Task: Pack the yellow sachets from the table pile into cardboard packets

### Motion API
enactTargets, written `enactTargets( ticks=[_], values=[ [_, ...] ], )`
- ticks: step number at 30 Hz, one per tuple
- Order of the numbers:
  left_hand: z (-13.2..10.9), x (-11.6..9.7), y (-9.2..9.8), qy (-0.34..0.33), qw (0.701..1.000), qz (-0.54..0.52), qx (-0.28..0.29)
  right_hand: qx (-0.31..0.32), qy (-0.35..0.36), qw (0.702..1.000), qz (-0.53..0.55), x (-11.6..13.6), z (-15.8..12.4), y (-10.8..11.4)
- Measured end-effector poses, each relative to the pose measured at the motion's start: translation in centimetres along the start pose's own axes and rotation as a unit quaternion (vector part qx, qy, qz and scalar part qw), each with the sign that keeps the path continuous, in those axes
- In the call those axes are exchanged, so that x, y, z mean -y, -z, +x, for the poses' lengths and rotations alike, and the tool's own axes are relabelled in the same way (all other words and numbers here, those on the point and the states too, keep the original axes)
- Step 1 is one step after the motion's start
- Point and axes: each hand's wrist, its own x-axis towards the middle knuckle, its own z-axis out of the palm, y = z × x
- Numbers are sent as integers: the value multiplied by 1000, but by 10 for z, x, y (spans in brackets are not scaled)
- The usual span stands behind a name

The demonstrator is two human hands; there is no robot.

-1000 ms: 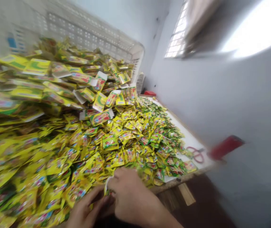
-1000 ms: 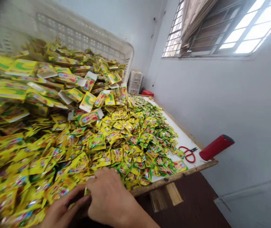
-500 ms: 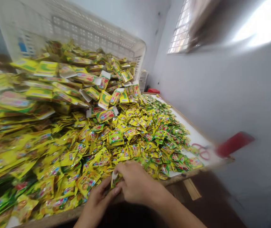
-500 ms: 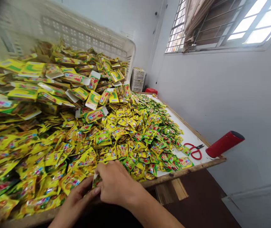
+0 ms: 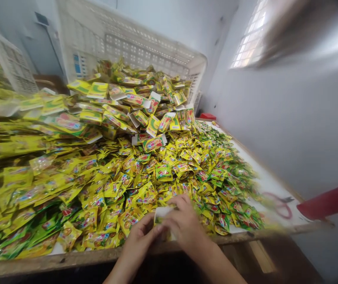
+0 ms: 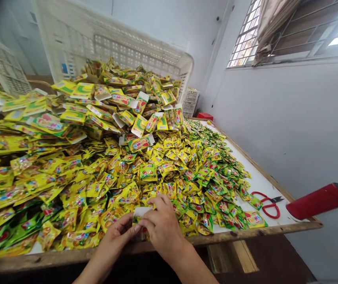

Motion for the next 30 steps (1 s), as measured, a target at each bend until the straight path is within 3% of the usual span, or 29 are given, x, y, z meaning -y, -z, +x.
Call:
enactTargets(
  ticks=[3,6,9,11,12,14,18,25,30],
  values=[
    [-3,-2,2,-4,1000,7,1,-1,-21,998,64,-3,-10,-4],
    [-6,-9,0,13,999,0,-34,-72,-133,974,170,-9,-18,-6],
    [-10,-21,-4,50,998,-15,-34,-37,-272,898,345,-15,-25,-15],
    [-10,-27,-6,74,997,-35,0,12,-316,848,424,-17,-26,-23],
    [-10,-28,-6,78,996,-47,13,16,-324,842,431,-17,-26,-26],
    [-8,-28,-5,68,996,-58,3,-13,-307,864,399,-16,-21,-29],
    [-2,-16,0,-2,996,31,-87,-38,-219,912,345,-14,-8,-23],
    [9,-4,5,-66,983,131,-112,-74,-268,883,378,-22,-3,-34],
    [15,-13,8,-131,963,221,-75,-88,-286,871,390,-27,-4,-36]
  ],
)
